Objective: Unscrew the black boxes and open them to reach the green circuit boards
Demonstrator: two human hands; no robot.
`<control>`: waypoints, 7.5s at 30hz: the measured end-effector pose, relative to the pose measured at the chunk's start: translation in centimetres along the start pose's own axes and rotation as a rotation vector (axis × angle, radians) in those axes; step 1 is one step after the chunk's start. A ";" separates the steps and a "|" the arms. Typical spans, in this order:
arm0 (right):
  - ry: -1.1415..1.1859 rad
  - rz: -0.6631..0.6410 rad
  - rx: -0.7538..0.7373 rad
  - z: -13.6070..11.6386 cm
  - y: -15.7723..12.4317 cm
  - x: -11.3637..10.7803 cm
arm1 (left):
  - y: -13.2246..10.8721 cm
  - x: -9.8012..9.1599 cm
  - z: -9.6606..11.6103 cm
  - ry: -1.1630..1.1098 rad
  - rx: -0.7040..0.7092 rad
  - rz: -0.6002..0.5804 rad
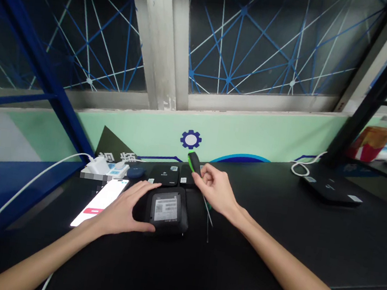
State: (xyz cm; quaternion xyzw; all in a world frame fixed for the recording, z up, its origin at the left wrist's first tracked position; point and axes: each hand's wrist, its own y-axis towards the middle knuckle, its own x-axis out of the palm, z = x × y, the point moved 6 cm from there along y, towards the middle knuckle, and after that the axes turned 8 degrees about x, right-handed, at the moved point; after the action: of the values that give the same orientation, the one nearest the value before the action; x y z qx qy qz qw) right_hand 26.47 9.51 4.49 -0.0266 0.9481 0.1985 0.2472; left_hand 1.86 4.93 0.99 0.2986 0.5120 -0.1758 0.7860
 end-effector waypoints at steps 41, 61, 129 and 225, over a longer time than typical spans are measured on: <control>-0.997 -0.042 0.183 2.4 0.3 0.9 | 0.3 -0.3 2.8 -0.017 0.242 -0.070; -0.721 -0.122 0.233 3.2 0.8 0.3 | 0.0 1.1 2.1 -0.033 0.108 -0.102; 1.055 -0.152 0.304 -0.6 8.2 8.3 | -0.6 1.8 -0.2 -0.088 0.069 -0.190; -0.640 -0.437 0.118 4.1 1.9 1.1 | -0.1 -0.4 -0.4 -0.167 -0.021 0.002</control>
State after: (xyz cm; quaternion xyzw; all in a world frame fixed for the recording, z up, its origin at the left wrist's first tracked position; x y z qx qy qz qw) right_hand 27.12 12.94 1.42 -0.1502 0.8047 0.0847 0.5680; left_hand 1.34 5.12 1.16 0.2752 0.4464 -0.1939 0.8291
